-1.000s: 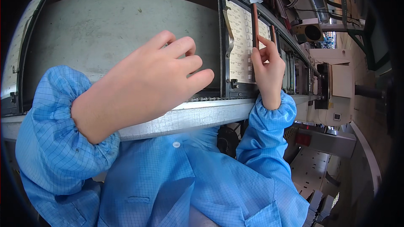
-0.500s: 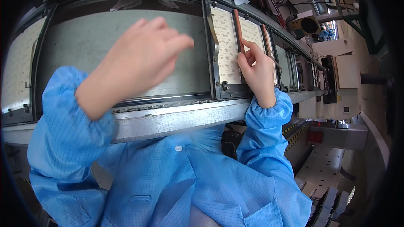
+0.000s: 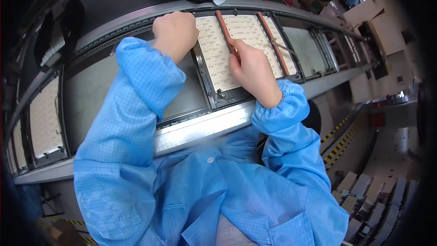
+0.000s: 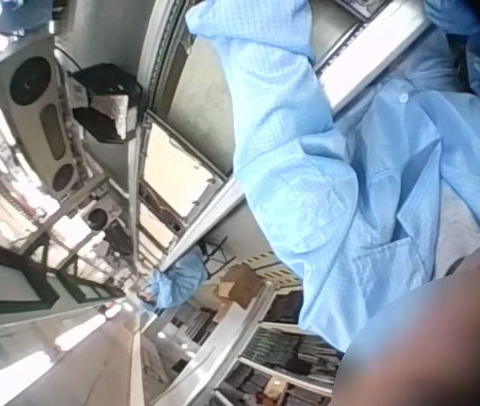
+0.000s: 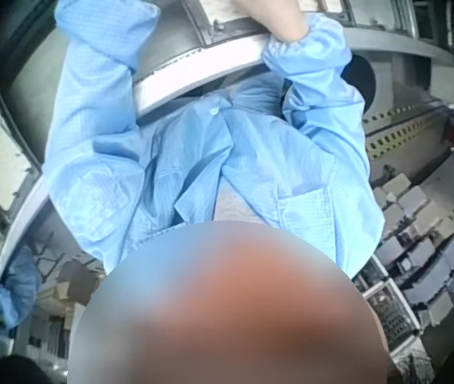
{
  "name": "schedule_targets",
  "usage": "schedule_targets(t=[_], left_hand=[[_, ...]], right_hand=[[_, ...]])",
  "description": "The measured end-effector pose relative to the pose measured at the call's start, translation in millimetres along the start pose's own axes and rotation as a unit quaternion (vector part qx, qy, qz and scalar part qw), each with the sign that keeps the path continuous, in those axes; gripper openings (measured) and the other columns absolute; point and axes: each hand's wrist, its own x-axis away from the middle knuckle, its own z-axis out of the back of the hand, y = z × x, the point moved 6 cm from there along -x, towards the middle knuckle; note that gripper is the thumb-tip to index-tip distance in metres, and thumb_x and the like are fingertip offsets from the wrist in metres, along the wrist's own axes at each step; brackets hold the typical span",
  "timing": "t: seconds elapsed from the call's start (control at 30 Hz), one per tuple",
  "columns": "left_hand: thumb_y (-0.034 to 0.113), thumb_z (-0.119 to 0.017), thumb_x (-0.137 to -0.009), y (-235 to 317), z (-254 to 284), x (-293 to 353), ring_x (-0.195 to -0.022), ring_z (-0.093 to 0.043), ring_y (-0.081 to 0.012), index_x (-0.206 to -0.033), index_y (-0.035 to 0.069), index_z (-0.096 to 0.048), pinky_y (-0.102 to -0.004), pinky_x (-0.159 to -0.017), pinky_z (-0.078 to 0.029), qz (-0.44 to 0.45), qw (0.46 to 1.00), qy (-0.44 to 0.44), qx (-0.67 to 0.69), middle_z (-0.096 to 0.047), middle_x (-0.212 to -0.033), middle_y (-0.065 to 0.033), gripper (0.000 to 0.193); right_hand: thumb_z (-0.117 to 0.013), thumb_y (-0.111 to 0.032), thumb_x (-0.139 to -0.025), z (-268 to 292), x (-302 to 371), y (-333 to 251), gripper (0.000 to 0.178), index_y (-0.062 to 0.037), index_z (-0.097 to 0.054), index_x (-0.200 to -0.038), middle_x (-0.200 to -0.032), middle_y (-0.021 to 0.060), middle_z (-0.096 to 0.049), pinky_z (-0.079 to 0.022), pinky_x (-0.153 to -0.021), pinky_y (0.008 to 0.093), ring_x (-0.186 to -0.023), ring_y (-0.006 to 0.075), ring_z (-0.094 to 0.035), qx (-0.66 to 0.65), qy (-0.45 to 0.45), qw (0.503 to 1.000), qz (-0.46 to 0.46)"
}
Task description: Placing and organizing small electronic components onto circuit board panels on an assembly line.
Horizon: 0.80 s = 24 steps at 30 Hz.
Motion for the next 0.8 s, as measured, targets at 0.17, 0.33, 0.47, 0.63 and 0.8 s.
schedule_targets(t=[0.17,0.33,0.47,0.63,0.8], left_hand=[[0.031,-0.061,-0.088,11.6,-8.8,-11.5,-0.089,-0.073,-0.0330,-0.096,0.007,-0.076,-0.0429,-0.075,-0.057,0.008,0.999,-0.007,0.034,-0.075,-0.092,-0.0140,0.030],[0.036,-0.058,-0.088,43.6,-6.9,-19.6,-0.069,-0.069,-0.0303,-0.080,0.000,-0.073,-0.0395,-0.068,-0.054,-0.030,0.985,-0.010,0.168,-0.069,-0.070,-0.0179,0.040],[0.035,-0.060,-0.088,54.3,-10.2,-19.6,-0.064,-0.066,-0.0273,-0.086,-0.002,-0.074,-0.0381,-0.066,-0.052,-0.098,0.959,-0.081,0.254,-0.067,-0.069,-0.0178,0.040],[0.031,-0.057,-0.088,57.2,-11.7,-22.3,-0.075,-0.070,-0.0317,-0.092,-0.001,-0.075,-0.0392,-0.075,-0.055,-0.156,0.941,-0.114,0.278,-0.070,-0.078,-0.0207,0.037],[0.031,-0.055,-0.089,70.1,-10.5,-21.2,-0.078,-0.070,-0.0311,-0.093,-0.002,-0.074,-0.0388,-0.077,-0.054,-0.142,0.942,-0.146,0.265,-0.071,-0.081,-0.0200,0.039]], right_hand=[[-0.058,-0.005,-0.087,-2.7,0.7,8.5,0.028,0.0018,-0.061,-0.113,-0.086,0.0260,-0.067,-0.053,-0.073,0.0486,-0.080,0.0432,-0.066,0.002,-0.008,1.000,-0.030],[-0.057,-0.004,-0.087,-7.4,1.3,16.7,0.020,0.0016,-0.049,-0.105,-0.081,0.0266,-0.066,-0.051,-0.071,0.0538,-0.078,0.0457,-0.065,-0.030,-0.019,0.998,-0.057],[-0.058,-0.005,-0.086,-7.5,1.7,16.0,0.024,0.0027,-0.042,-0.102,-0.077,0.0289,-0.064,-0.050,-0.068,0.0544,-0.076,0.0470,-0.064,-0.047,-0.033,0.995,-0.078],[-0.058,-0.005,-0.087,-11.1,2.1,19.3,0.025,0.0029,-0.042,-0.104,-0.078,0.0273,-0.065,-0.051,-0.067,0.0543,-0.076,0.0464,-0.064,-0.051,-0.026,0.996,-0.068],[-0.059,-0.006,-0.087,-10.2,3.5,25.5,0.026,0.0031,-0.042,-0.105,-0.080,0.0269,-0.066,-0.051,-0.068,0.0542,-0.077,0.0462,-0.065,-0.053,-0.016,0.996,-0.071]])
